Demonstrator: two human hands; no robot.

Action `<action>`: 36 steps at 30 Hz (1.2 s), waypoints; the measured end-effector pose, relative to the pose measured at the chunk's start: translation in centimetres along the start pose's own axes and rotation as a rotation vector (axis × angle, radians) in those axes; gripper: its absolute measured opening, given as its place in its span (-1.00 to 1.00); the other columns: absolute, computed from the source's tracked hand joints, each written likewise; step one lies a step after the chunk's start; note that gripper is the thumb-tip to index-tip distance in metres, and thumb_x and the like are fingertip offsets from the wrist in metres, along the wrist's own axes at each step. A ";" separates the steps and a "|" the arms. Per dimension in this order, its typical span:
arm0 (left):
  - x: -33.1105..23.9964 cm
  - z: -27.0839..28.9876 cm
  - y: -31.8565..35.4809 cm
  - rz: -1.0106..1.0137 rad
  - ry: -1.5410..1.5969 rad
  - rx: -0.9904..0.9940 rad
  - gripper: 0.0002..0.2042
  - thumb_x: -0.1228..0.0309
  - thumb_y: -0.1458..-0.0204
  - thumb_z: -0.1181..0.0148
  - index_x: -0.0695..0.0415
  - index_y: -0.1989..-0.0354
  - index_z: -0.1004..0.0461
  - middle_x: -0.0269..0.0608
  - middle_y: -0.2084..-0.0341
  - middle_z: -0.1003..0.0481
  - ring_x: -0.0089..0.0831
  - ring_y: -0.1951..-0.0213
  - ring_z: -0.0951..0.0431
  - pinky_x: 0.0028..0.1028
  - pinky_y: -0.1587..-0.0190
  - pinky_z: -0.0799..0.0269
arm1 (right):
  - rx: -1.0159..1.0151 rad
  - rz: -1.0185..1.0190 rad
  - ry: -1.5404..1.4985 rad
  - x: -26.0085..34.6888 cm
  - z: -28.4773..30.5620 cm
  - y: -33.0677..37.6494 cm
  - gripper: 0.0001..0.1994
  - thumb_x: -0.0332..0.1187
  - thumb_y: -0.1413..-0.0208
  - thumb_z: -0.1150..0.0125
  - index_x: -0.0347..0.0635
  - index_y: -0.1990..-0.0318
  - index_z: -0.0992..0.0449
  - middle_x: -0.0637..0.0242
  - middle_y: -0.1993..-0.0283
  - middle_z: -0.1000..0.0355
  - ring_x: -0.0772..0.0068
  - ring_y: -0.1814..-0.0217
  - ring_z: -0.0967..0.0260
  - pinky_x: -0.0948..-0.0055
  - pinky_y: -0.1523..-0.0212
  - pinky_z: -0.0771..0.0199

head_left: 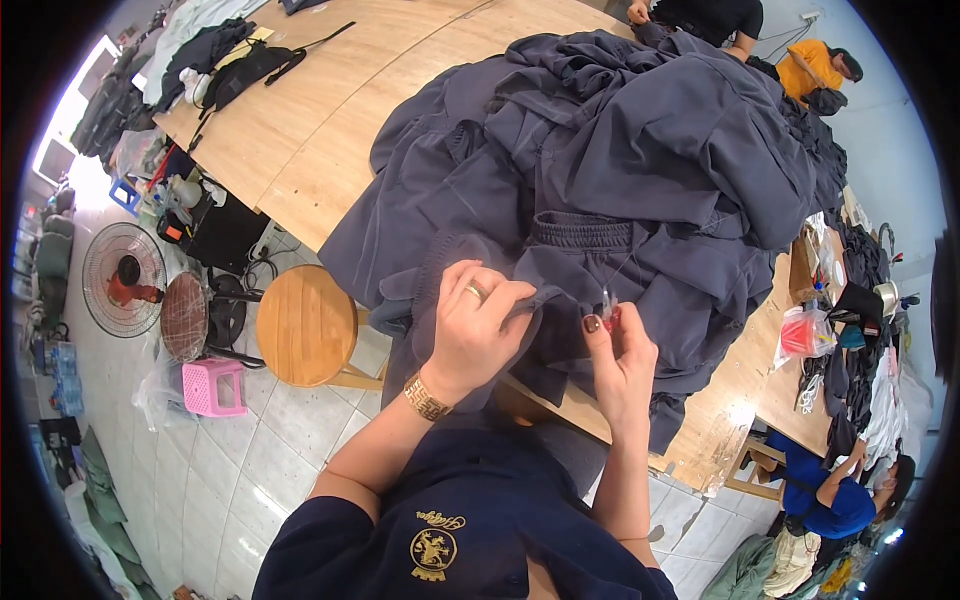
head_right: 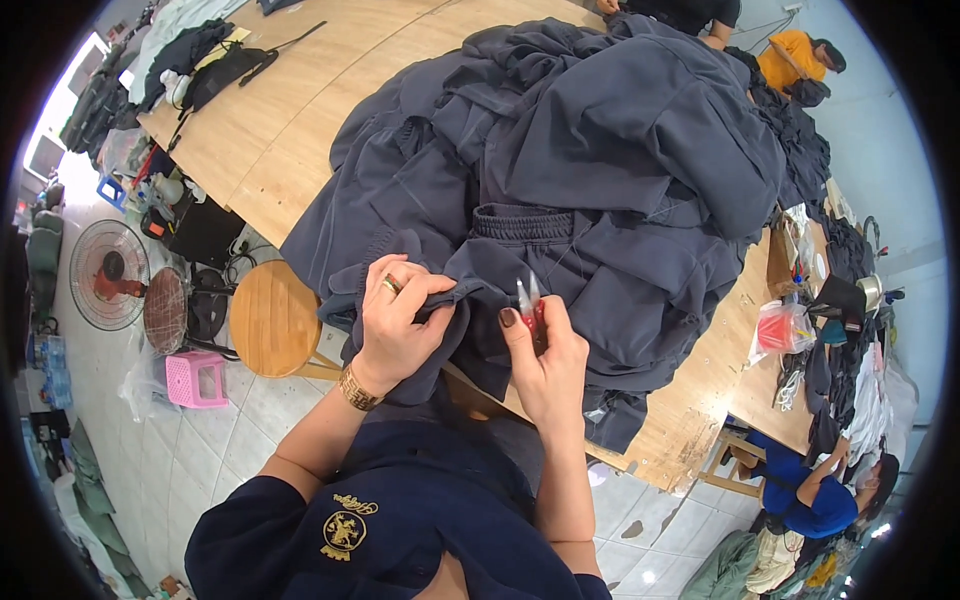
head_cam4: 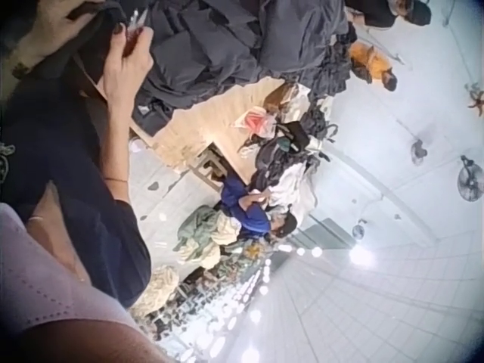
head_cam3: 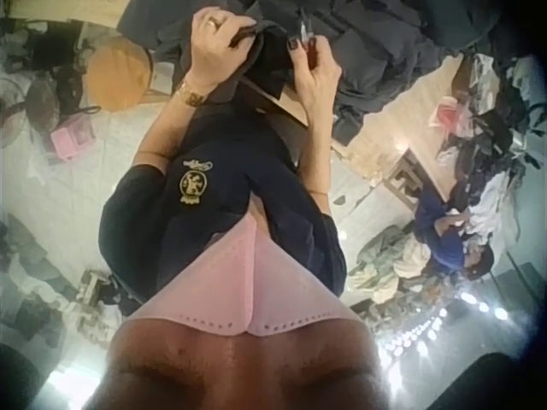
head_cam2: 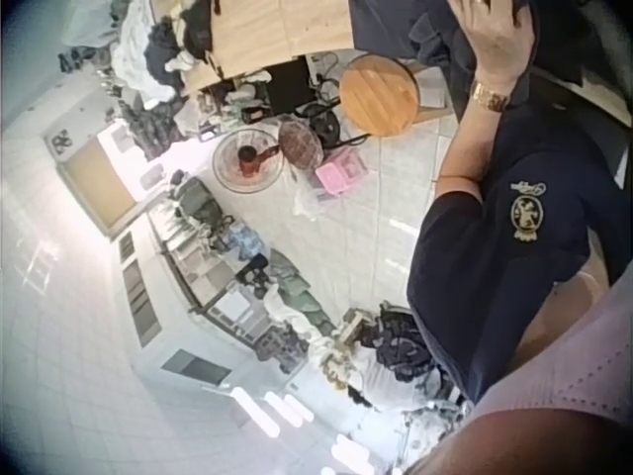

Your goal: Using small scissors to trim loose threads from gray garments in a garment manufacturing setting.

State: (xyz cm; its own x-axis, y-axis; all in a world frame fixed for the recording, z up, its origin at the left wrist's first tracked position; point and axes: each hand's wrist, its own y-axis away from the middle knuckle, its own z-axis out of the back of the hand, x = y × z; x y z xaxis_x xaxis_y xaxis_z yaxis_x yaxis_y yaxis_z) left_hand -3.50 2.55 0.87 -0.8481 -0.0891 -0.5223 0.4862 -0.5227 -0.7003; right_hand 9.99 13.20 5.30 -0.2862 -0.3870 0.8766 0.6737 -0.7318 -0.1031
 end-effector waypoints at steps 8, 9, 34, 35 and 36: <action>-1.6 0.2 1.3 0.062 0.281 0.172 -0.73 0.53 0.31 -0.34 0.13 0.34 -0.49 -0.22 0.46 -0.43 -0.21 0.26 -0.44 -0.25 0.03 -0.33 | -0.052 0.145 -0.038 -0.8 -1.4 0.0 -0.73 -0.37 -0.08 -0.25 -0.26 0.40 -0.24 0.39 0.54 -0.10 0.65 0.58 -0.02 0.59 0.61 -0.06; -2.1 0.5 1.5 0.092 0.404 0.236 -0.73 0.51 0.29 -0.35 0.13 0.33 -0.50 -0.19 0.43 -0.45 -0.19 0.23 -0.45 -0.26 0.03 -0.34 | -0.059 0.185 0.006 -0.8 -1.4 -0.2 -0.73 -0.37 -0.07 -0.25 -0.26 0.41 -0.23 0.39 0.53 -0.10 0.64 0.59 -0.02 0.59 0.61 -0.06; -1.7 1.7 7.4 0.525 0.419 0.486 -0.84 0.48 0.11 -0.26 0.20 0.37 -0.43 -0.07 0.36 -0.38 -0.15 0.25 -0.44 -0.33 0.15 -0.38 | 0.226 0.006 -0.173 -1.7 -6.3 -1.2 -0.67 -0.45 0.01 -0.31 -0.27 0.34 -0.17 0.32 0.51 -0.37 0.62 0.53 -0.36 0.54 0.55 -0.35; -1.8 2.4 7.3 0.536 0.414 0.485 -0.84 0.48 0.11 -0.26 0.20 0.37 -0.43 -0.07 0.36 -0.38 -0.15 0.25 -0.44 -0.33 0.15 -0.38 | 0.234 -0.008 -0.070 -1.9 -6.9 -1.5 -0.61 -0.40 0.08 -0.37 -0.28 0.34 -0.17 0.25 0.49 -0.34 0.46 0.53 -0.36 0.46 0.52 -0.36; -1.6 3.3 7.0 0.545 0.424 0.510 -0.86 0.47 0.11 -0.27 0.20 0.42 -0.44 -0.12 0.43 -0.41 -0.23 0.31 -0.47 -0.37 0.22 -0.39 | 0.240 0.039 0.042 -2.2 -7.4 -1.7 -0.59 -0.37 0.11 -0.39 -0.29 0.33 -0.18 0.20 0.46 -0.32 0.33 0.49 -0.36 0.39 0.46 -0.37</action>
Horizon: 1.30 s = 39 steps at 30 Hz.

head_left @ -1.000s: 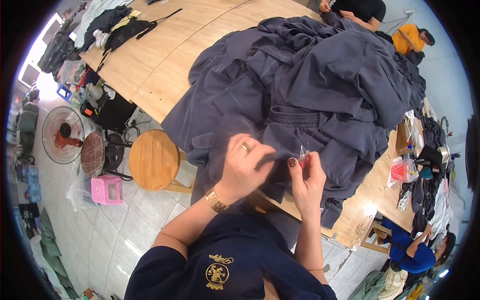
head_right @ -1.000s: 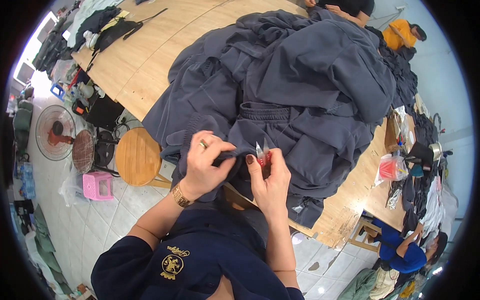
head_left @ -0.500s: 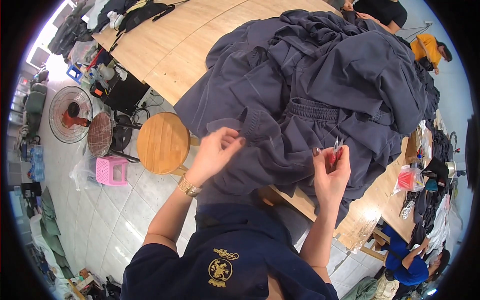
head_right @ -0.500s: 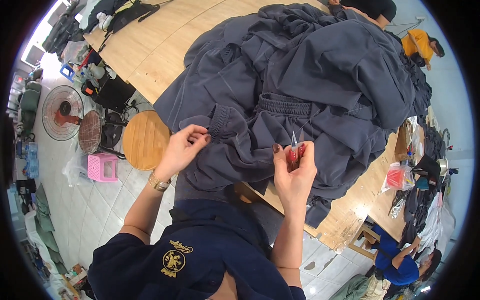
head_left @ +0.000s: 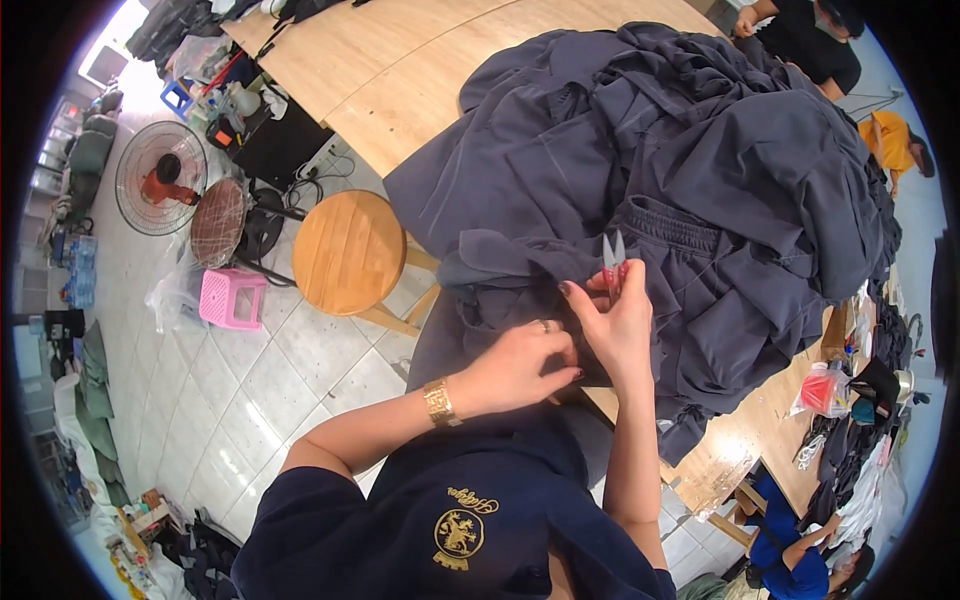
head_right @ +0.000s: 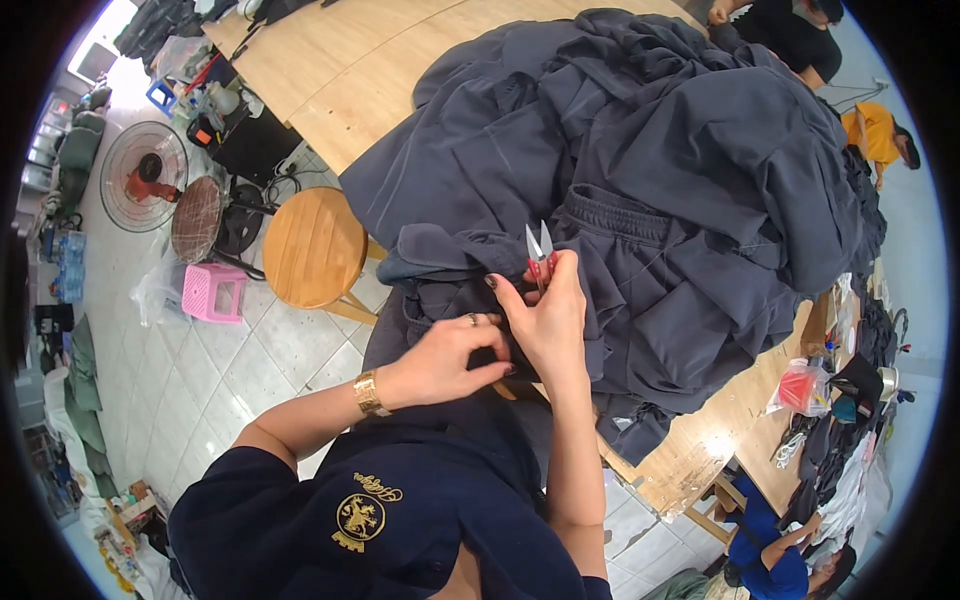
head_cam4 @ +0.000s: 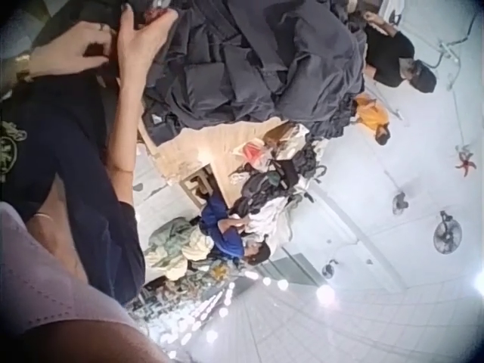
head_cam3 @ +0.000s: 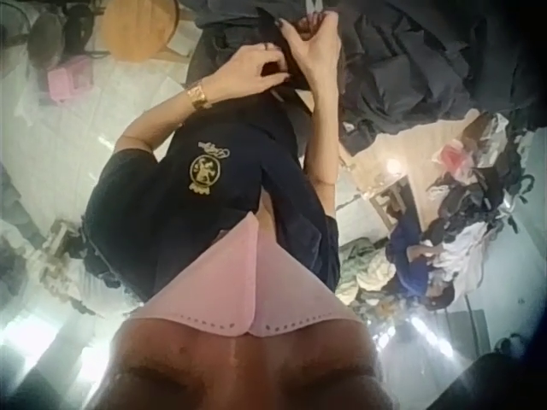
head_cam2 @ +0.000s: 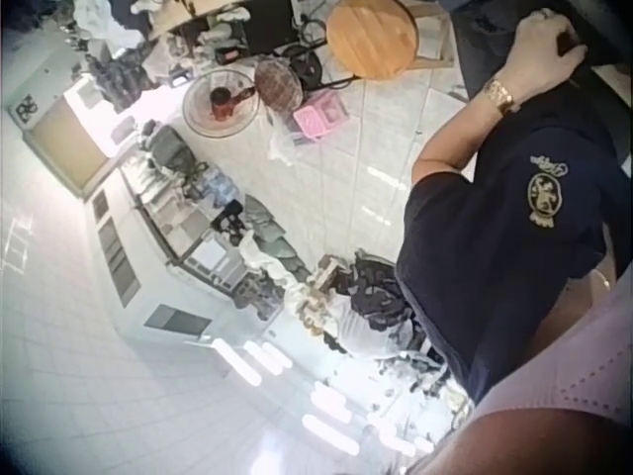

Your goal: Using small scissors to trim loose threads from gray garments in a garment manufacturing setting.

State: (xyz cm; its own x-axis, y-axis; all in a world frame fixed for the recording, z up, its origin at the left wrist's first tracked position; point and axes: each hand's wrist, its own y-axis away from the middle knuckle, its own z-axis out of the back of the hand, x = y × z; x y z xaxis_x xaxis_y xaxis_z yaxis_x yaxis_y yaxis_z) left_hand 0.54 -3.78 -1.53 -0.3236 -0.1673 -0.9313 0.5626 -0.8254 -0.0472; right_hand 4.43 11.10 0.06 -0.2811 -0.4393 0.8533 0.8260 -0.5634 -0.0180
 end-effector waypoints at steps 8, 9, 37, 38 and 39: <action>9.7 6.0 2.5 0.359 0.178 -0.801 -0.70 0.25 0.01 -0.28 0.20 0.29 -0.37 -0.37 0.50 -0.38 -0.59 0.36 -0.39 -0.53 0.34 -0.35 | -0.017 0.139 0.379 -3.6 -2.1 -0.4 -0.64 -0.44 0.13 -0.30 -0.29 0.29 -0.19 0.00 0.34 -0.27 -0.05 0.25 -0.31 0.18 0.21 -0.31; 9.9 6.0 2.5 0.471 0.246 -0.859 -0.66 0.24 0.01 -0.29 0.22 0.21 -0.39 -0.36 0.46 -0.41 -0.59 0.32 -0.40 -0.54 0.30 -0.36 | -0.020 0.143 0.341 -3.9 -2.0 -0.6 -0.68 -0.48 0.12 -0.24 -0.30 0.30 -0.18 -0.01 0.35 -0.28 -0.06 0.27 -0.32 0.16 0.23 -0.31; 0.2 5.5 -5.7 -0.260 -0.561 -0.525 -0.45 0.40 0.28 -0.39 0.10 0.01 -0.36 0.05 0.04 -0.28 -0.03 -0.12 -0.23 -0.22 -0.14 -0.19 | -0.050 -0.187 -0.217 -4.2 2.8 -0.4 -0.76 -0.53 0.17 -0.17 -0.26 0.35 -0.22 0.37 0.50 -0.25 0.57 0.47 -0.20 0.53 0.40 -0.27; 0.7 5.1 -5.7 -0.349 -0.548 -0.399 -0.50 0.42 0.33 -0.41 0.05 0.11 -0.40 -0.06 0.05 -0.31 -0.01 -0.17 -0.19 -0.19 -0.18 -0.13 | -0.028 -0.146 -0.265 -4.2 2.6 -0.4 -0.75 -0.53 0.16 -0.18 -0.26 0.34 -0.22 0.38 0.48 -0.25 0.59 0.45 -0.19 0.54 0.39 -0.26; 0.9 4.8 -5.9 -0.368 -0.589 -0.284 -0.54 0.43 0.31 -0.40 0.05 0.12 -0.43 -0.14 0.03 -0.32 -0.03 -0.17 -0.19 -0.18 -0.18 -0.14 | -0.007 -0.105 -0.313 -4.1 2.5 -0.4 -0.75 -0.53 0.15 -0.19 -0.25 0.33 -0.22 0.39 0.46 -0.25 0.60 0.44 -0.19 0.55 0.38 -0.25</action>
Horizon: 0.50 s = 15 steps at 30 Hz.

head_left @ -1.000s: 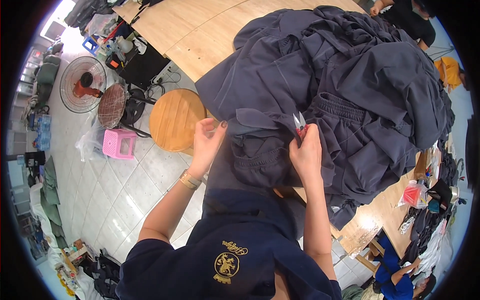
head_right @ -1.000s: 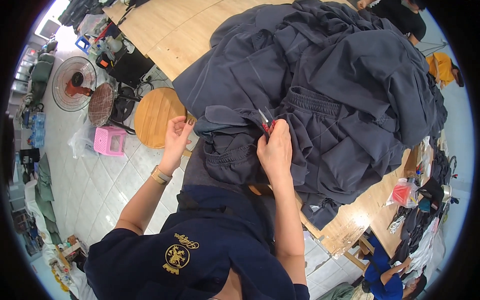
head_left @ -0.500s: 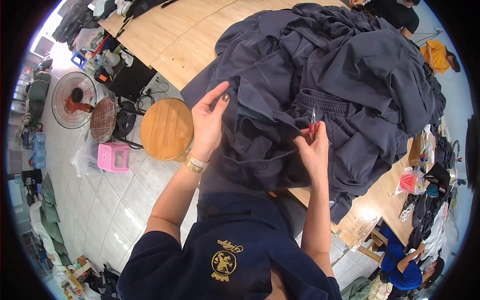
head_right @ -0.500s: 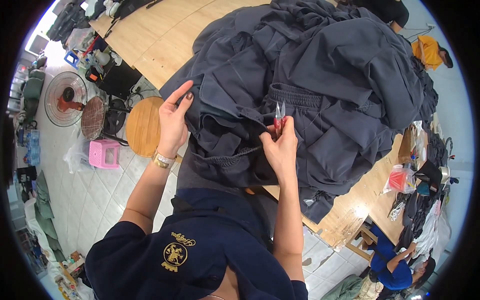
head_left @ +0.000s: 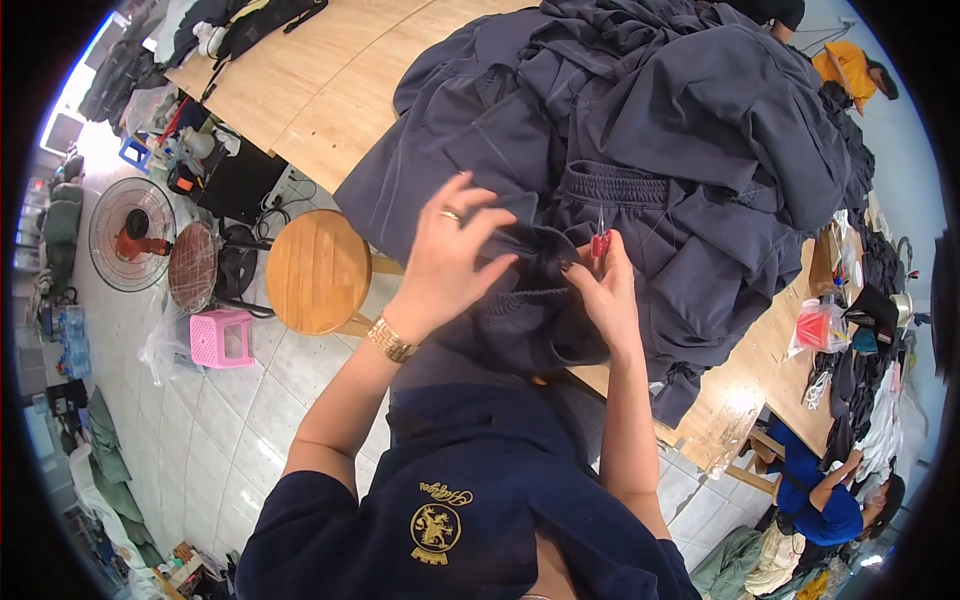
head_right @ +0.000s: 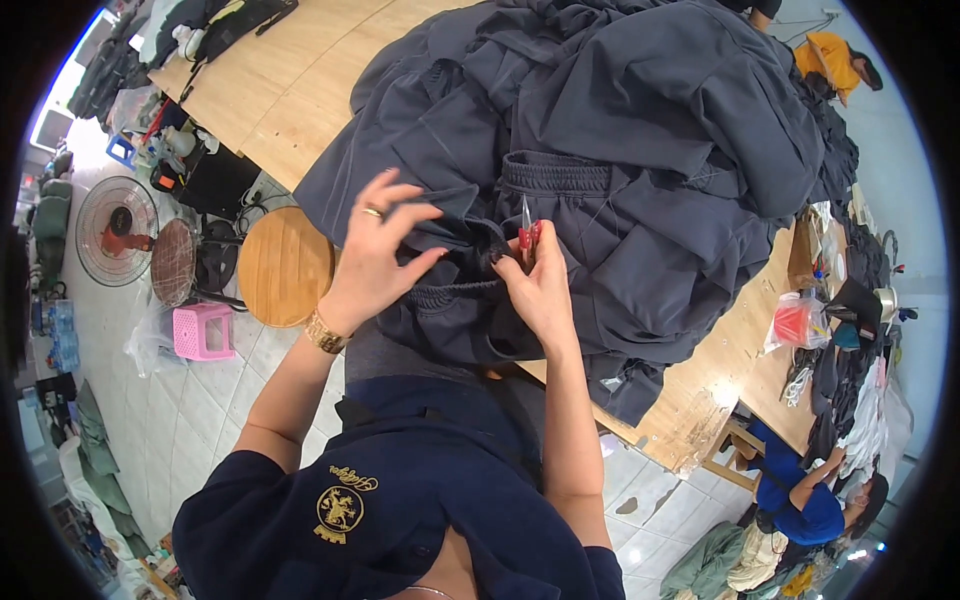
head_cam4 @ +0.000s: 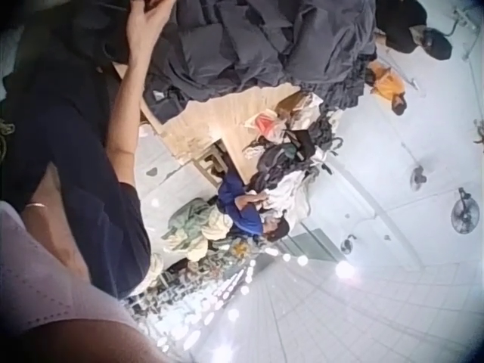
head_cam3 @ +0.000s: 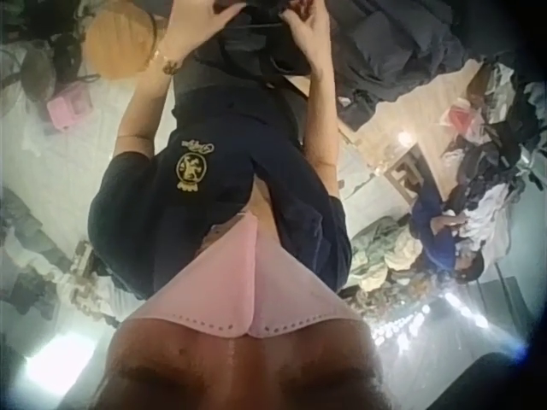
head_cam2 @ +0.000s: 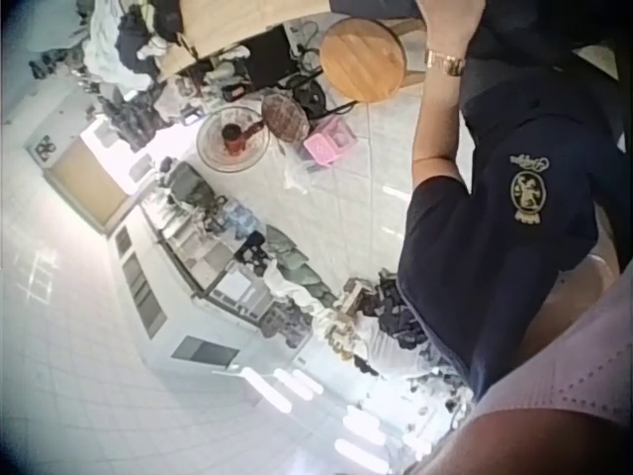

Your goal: Using small scissors to trim loose threads from gray garments in a garment manufacturing setting.

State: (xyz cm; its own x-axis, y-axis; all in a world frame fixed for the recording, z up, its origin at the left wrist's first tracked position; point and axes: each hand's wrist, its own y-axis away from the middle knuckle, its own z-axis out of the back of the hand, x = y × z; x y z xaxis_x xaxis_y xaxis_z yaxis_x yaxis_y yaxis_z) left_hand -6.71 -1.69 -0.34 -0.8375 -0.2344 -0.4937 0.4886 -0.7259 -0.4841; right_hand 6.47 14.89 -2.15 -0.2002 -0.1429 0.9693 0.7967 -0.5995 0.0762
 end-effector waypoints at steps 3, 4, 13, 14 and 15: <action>0.8 -1.5 -0.2 0.016 0.065 0.057 -0.67 0.48 0.18 -0.34 0.08 0.17 -0.48 -0.19 0.15 -0.42 -0.07 -0.11 -0.30 -0.21 -0.20 -0.13 | 0.102 -0.006 -0.235 0.8 0.3 0.4 -0.77 -0.59 0.06 -0.14 -0.20 0.30 -0.21 0.42 0.39 -0.24 0.64 0.36 -0.17 0.61 0.30 -0.21; 1.9 -2.0 0.1 0.004 0.090 0.116 -0.73 0.50 0.10 -0.26 0.12 0.17 -0.47 -0.23 0.27 -0.45 -0.19 0.05 -0.41 -0.27 -0.10 -0.23 | 0.147 0.003 -0.414 1.0 0.4 0.5 -0.78 -0.61 0.03 -0.12 -0.18 0.30 -0.20 0.43 0.36 -0.24 0.65 0.33 -0.16 0.64 0.27 -0.19; 3.2 0.2 -1.5 0.444 0.671 0.077 -0.91 0.48 -0.06 -0.14 0.22 0.29 -0.46 -0.43 0.53 -0.39 -0.70 0.48 -0.38 -0.66 0.37 -0.34 | 0.004 0.042 -0.688 0.9 2.1 0.5 -0.80 -0.61 -0.04 -0.03 -0.08 0.36 -0.16 0.47 0.34 -0.18 0.66 0.27 -0.09 0.67 0.16 -0.08; 2.5 0.2 -1.4 0.310 0.590 0.088 -0.87 0.49 0.02 -0.24 0.21 0.30 -0.47 -0.42 0.50 -0.41 -0.67 0.43 -0.41 -0.63 0.30 -0.37 | 0.039 0.068 -0.685 1.0 2.1 0.4 -0.79 -0.61 -0.03 -0.03 -0.08 0.37 -0.16 0.47 0.34 -0.17 0.66 0.27 -0.09 0.67 0.16 -0.09; 1.6 0.7 -1.6 0.186 0.472 0.126 -0.77 0.53 0.19 -0.36 0.19 0.33 -0.49 -0.34 0.44 -0.45 -0.55 0.31 -0.46 -0.56 0.18 -0.37 | 0.054 0.092 -0.679 1.2 1.9 0.5 -0.79 -0.63 -0.04 -0.01 -0.09 0.36 -0.15 0.45 0.34 -0.18 0.66 0.27 -0.07 0.67 0.18 -0.09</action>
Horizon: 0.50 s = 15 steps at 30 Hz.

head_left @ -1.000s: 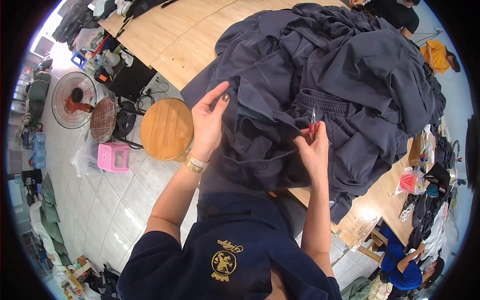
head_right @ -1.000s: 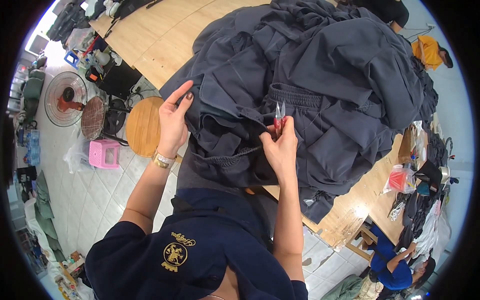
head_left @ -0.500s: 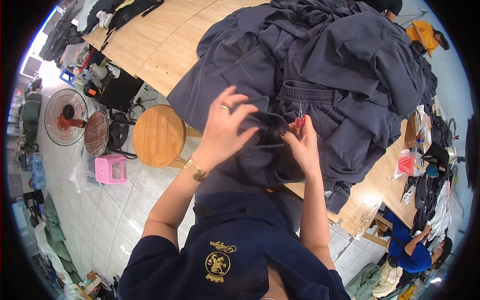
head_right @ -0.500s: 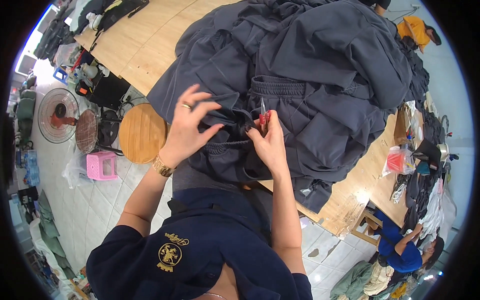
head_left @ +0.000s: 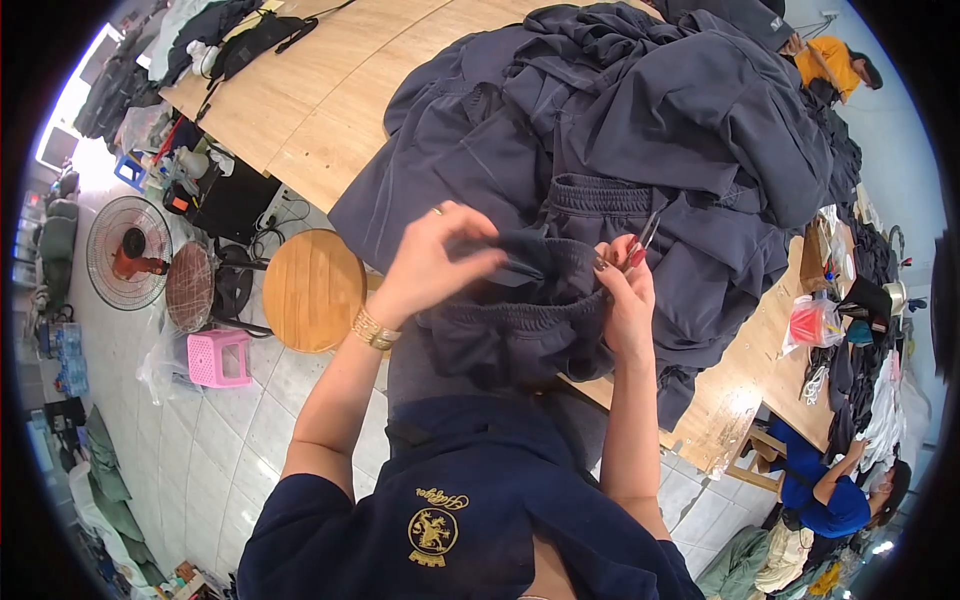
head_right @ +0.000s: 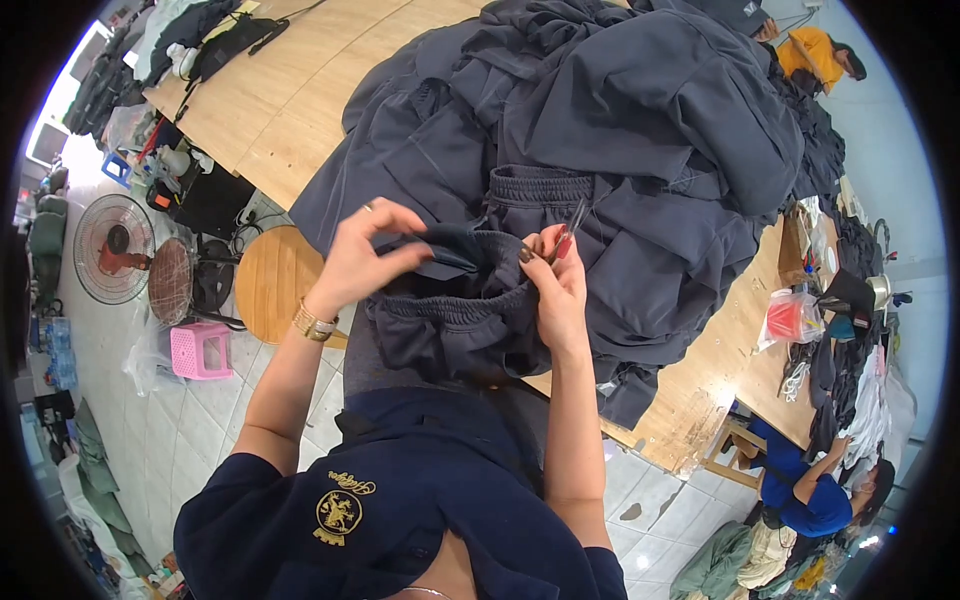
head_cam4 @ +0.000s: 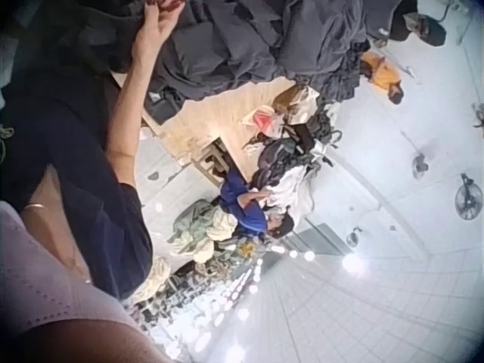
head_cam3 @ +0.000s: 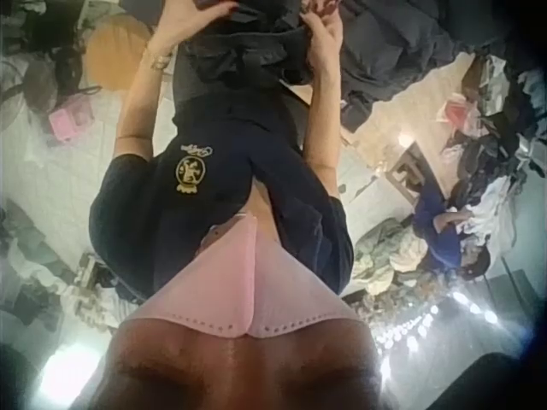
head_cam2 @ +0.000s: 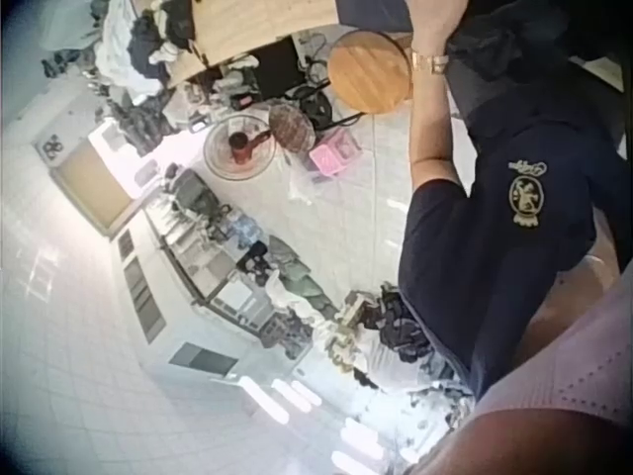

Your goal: Using small scissors to trim loose threads from gray garments in a garment manufacturing setting.

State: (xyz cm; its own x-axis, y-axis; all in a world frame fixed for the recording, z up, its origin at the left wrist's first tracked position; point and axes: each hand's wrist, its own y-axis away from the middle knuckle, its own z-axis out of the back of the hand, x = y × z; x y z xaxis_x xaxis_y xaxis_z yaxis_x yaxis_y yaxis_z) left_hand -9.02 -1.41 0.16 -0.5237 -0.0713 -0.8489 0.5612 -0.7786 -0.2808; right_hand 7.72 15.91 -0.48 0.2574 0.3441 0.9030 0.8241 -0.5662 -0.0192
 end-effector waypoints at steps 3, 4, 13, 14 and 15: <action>0.4 -1.3 0.3 -0.191 -0.225 0.085 -0.78 0.51 0.22 -0.36 0.17 0.35 -0.48 -0.22 0.46 -0.46 -0.35 0.30 -0.50 -0.53 0.17 -0.36 | 0.049 0.008 0.058 0.3 -1.1 0.0 -0.79 -0.65 -0.04 0.01 -0.10 0.35 -0.13 0.45 0.35 -0.17 0.67 0.28 -0.07 0.68 0.19 -0.08; 0.8 -1.3 0.4 -0.193 -0.226 0.083 -0.78 0.51 0.22 -0.36 0.17 0.35 -0.48 -0.22 0.46 -0.46 -0.35 0.30 -0.50 -0.53 0.17 -0.36 | 0.049 0.029 0.138 0.3 -1.2 0.1 -0.79 -0.65 -0.05 0.03 -0.12 0.34 -0.12 0.45 0.36 -0.15 0.67 0.30 -0.06 0.68 0.25 -0.09; 4.6 -1.5 -1.2 0.240 0.681 -0.030 -0.74 0.33 -0.23 0.03 0.22 0.46 -0.30 -0.62 0.57 -0.18 -0.79 0.48 -0.09 -0.70 0.45 -0.05 | -0.067 0.133 0.616 -1.4 -0.2 0.3 -0.89 -0.59 -0.07 0.08 -0.25 0.26 -0.17 0.29 0.44 -0.21 0.55 0.41 -0.13 0.57 0.33 -0.25; 4.7 -1.5 -1.1 0.235 0.679 -0.032 -0.74 0.33 -0.23 0.03 0.22 0.46 -0.30 -0.62 0.57 -0.18 -0.79 0.48 -0.09 -0.70 0.45 -0.05 | -0.058 0.120 0.648 -1.4 -0.4 0.3 -0.89 -0.57 -0.08 0.07 -0.27 0.26 -0.16 0.25 0.46 -0.23 0.53 0.42 -0.16 0.54 0.35 -0.26; 4.8 -1.5 -1.1 0.221 0.659 -0.091 -0.75 0.33 -0.23 0.03 0.22 0.46 -0.30 -0.61 0.57 -0.18 -0.79 0.48 -0.09 -0.70 0.45 -0.05 | -0.055 0.126 0.646 -1.3 -0.6 0.3 -0.89 -0.57 -0.08 0.07 -0.27 0.26 -0.16 0.25 0.46 -0.23 0.53 0.42 -0.16 0.54 0.35 -0.26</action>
State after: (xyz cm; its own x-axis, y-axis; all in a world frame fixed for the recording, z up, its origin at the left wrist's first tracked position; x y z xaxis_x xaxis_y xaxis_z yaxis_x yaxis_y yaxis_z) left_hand -11.14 0.05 -4.27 0.0906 0.1929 -0.9770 0.6760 -0.7323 -0.0819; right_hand 7.36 14.82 -1.44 -0.0189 -0.2359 0.9716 0.7759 -0.6164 -0.1346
